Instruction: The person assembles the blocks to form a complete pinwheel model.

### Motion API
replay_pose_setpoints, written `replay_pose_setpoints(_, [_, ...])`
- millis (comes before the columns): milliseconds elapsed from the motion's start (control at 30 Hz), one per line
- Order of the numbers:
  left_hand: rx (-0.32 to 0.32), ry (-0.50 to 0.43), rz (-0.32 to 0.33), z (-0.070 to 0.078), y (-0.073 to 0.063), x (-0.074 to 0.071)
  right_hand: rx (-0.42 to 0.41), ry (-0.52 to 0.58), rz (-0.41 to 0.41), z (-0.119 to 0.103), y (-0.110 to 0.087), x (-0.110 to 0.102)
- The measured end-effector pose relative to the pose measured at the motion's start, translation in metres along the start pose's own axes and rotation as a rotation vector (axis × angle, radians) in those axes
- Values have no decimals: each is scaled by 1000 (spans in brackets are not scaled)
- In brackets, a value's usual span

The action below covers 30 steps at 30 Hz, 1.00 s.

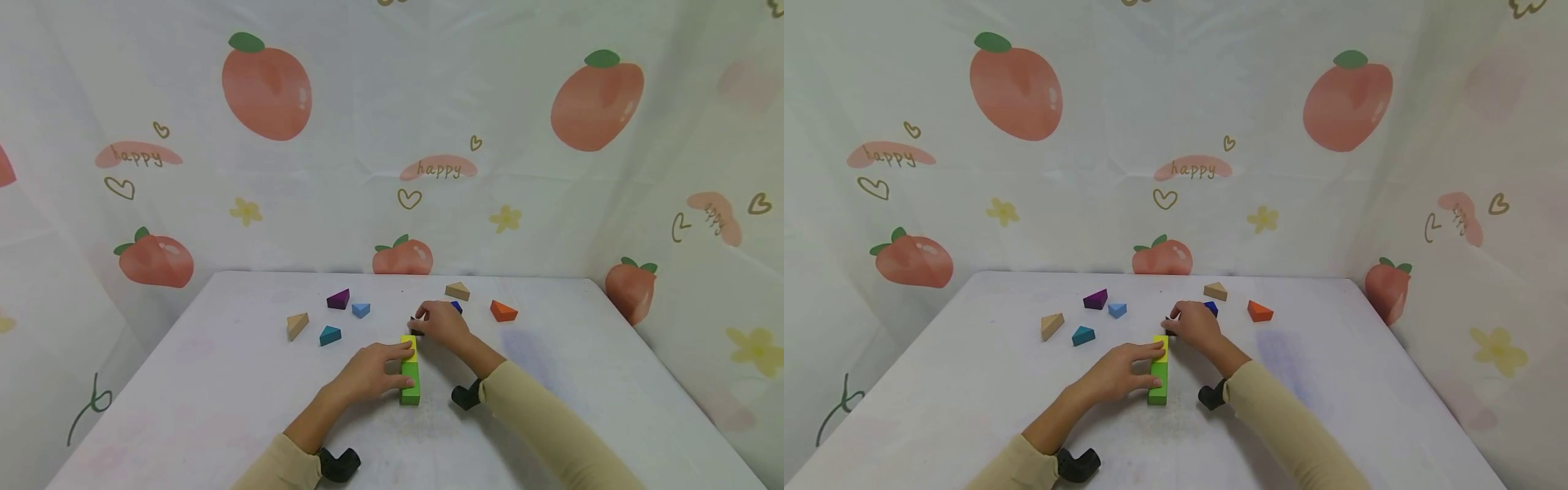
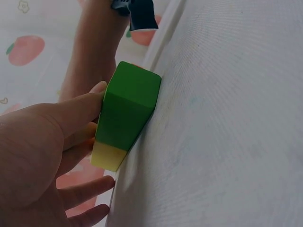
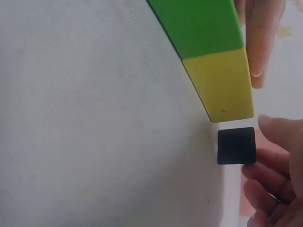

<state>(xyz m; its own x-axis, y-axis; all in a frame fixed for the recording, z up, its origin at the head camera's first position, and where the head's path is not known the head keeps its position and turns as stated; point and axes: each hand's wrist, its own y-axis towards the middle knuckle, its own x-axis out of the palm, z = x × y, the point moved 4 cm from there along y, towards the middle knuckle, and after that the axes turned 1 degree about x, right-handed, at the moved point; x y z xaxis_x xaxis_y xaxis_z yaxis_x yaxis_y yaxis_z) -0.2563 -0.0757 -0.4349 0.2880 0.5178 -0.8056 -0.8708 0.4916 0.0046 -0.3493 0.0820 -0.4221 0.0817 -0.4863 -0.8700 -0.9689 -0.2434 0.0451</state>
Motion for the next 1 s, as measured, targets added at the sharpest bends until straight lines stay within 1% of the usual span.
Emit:
replay_pose_setpoints(200, [2,-9,2,0,0,1,-4,58,9,3,0,0])
replay_pose_setpoints(433, [-5,-16,4,0,0,1,-3,92,-18,3,0,4])
replay_pose_setpoints(667, [9,-15,2,0,0,1,-21,134,-44,2,2,9])
replay_pose_setpoints(1000, [7,-14,-3,-2,0,1,-36,160,-61,-3,-1,12])
